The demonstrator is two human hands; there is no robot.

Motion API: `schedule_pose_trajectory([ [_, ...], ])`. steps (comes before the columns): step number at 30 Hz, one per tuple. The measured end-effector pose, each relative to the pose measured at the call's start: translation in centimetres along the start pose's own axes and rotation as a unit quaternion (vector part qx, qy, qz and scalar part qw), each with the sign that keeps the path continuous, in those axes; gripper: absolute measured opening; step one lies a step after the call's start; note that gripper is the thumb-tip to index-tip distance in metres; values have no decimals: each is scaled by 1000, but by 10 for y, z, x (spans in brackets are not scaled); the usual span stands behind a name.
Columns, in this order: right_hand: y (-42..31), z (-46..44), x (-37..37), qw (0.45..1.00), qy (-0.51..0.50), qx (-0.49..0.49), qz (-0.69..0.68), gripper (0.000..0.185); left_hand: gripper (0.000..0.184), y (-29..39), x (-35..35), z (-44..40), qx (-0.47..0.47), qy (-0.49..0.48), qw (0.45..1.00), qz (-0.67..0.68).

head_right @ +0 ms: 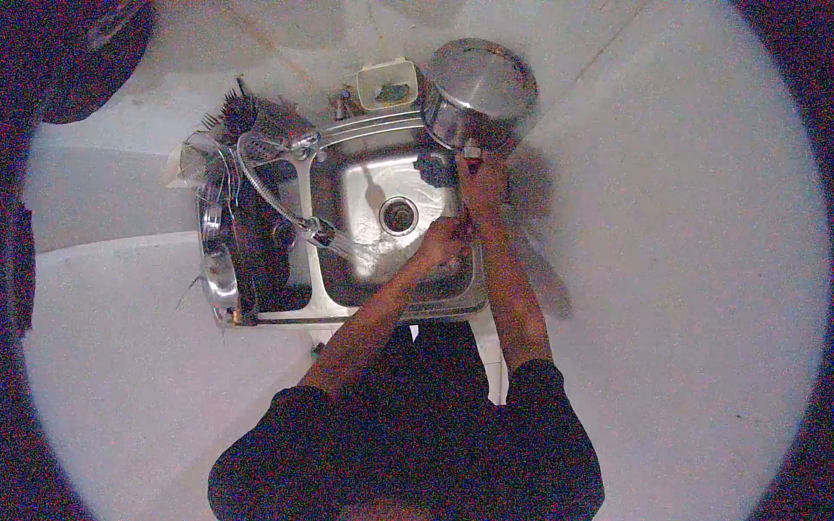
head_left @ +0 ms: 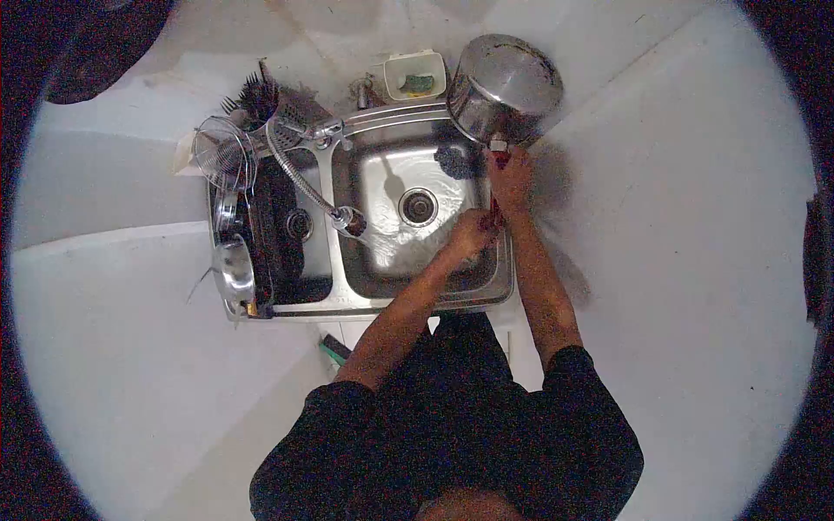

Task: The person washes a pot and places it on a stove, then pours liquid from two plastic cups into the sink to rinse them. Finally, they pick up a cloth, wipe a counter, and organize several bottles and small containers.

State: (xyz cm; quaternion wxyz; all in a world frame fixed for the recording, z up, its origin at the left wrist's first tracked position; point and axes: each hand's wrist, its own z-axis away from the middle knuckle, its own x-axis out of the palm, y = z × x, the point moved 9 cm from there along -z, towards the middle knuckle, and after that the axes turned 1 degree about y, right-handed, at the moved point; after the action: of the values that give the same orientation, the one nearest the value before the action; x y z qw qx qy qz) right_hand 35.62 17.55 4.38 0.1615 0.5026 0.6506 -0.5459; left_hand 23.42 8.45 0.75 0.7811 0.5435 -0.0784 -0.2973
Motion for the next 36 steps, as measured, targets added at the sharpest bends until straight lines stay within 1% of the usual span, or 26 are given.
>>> schedule_pose_trajectory([
  [2, 0, -1, -4, 995, -30, 60, -74, 60, 36, -16, 8, -7, -12, 14, 999, 27],
  [3, 1, -2, -11, 989, -44, 90, -109, 59, 36, -16, 9, -8, -10, 30, 999, 6],
  [5, -7, -3, -30, 993, -46, 80, -77, 55, 36, -14, 10, -11, -2, 64, 997, -37],
  [6, -15, -1, -34, 994, -50, 72, -66, 53, 34, -19, 15, -17, -3, 59, 995, -75],
  [8, -25, 4, -49, 995, 16, 37, -92, 47, 33, -46, 27, -37, -11, 54, 987, -150],
  [9, -30, 9, -57, 993, 48, 21, -105, 44, 34, -63, 35, -45, 16, 59, 987, -148],
  [11, -46, 26, -50, 981, -13, 24, -190, 35, 40, -93, 47, -54, 71, 64, 984, -148],
  [12, -55, 35, -47, 972, -42, 27, -230, 30, 42, -91, 43, -46, 87, 49, 992, -83],
  [14, -77, 54, -37, 962, -84, 56, -255, 24, 48, -77, 30, -16, 123, 20, 991, 48],
  [15, -85, 62, -33, 955, -105, 70, -267, 22, 48, -78, 22, -5, 109, 25, 991, 72],
  [16, -86, 74, -19, 915, -152, 104, -358, 23, 48, -81, 15, 6, 96, 30, 990, 95],
  [17, -85, 89, 2, 849, -181, 164, -469, 26, 48, -87, 9, 21, 81, 35, 989, 119],
  [18, -80, 112, 31, 765, -207, 221, -569, 28, 45, -92, 2, 42, 60, 38, 983, 170],
  [19, -80, 131, 55, 666, -226, 273, -657, 31, 41, -99, -5, 66, 41, 40, 974, 221],
  [20, -88, 151, 68, 605, -274, 321, -675, 35, 38, -107, -16, 83, 23, 42, 962, 270],
  [21, -97, 173, 79, 539, -320, 366, -688, 40, 35, -137, -15, 94, -88, -1, 961, 261],
  [22, -100, 194, 92, 497, -329, 440, -672, 41, 32, -165, -22, 107, -144, 10, 943, 299],
  [23, -105, 217, 105, 452, -336, 510, -651, 43, 29, -194, -29, 121, -198, 27, 920, 338],
  [24, -110, 243, 117, 403, -341, 577, -624, 44, 26, -218, -39, 140, -195, 97, 879, 424],
  [25, -111, 256, 128, 398, -316, 583, -634, 45, 23, -229, -52, 155, -189, 167, 825, 505],
  [27, -110, 282, 147, 389, -266, 594, -651, 47, 20, -243, -73, 173, -208, 246, 746, 582],
  [28, -118, 286, 155, 351, -263, 593, -675, 48, 19, -239, -83, 180, -215, 283, 701, 618],
  [30, -127, 293, 169, 303, -280, 588, -696, 45, 20, -212, -100, 184, -188, 299, 689, 633],
  [34, -135, 285, 178, 211, -330, 552, -736, 39, 26, -217, -116, 176, -182, 284, 686, 645],
  [35, -126, 274, 187, 221, -341, 535, -741, 38, 26, -219, -117, 174, -189, 284, 675, 655],
  [36, -100, 270, 220, 228, -353, 518, -745, 37, 27, -218, -118, 175, -197, 284, 664, 663],
])
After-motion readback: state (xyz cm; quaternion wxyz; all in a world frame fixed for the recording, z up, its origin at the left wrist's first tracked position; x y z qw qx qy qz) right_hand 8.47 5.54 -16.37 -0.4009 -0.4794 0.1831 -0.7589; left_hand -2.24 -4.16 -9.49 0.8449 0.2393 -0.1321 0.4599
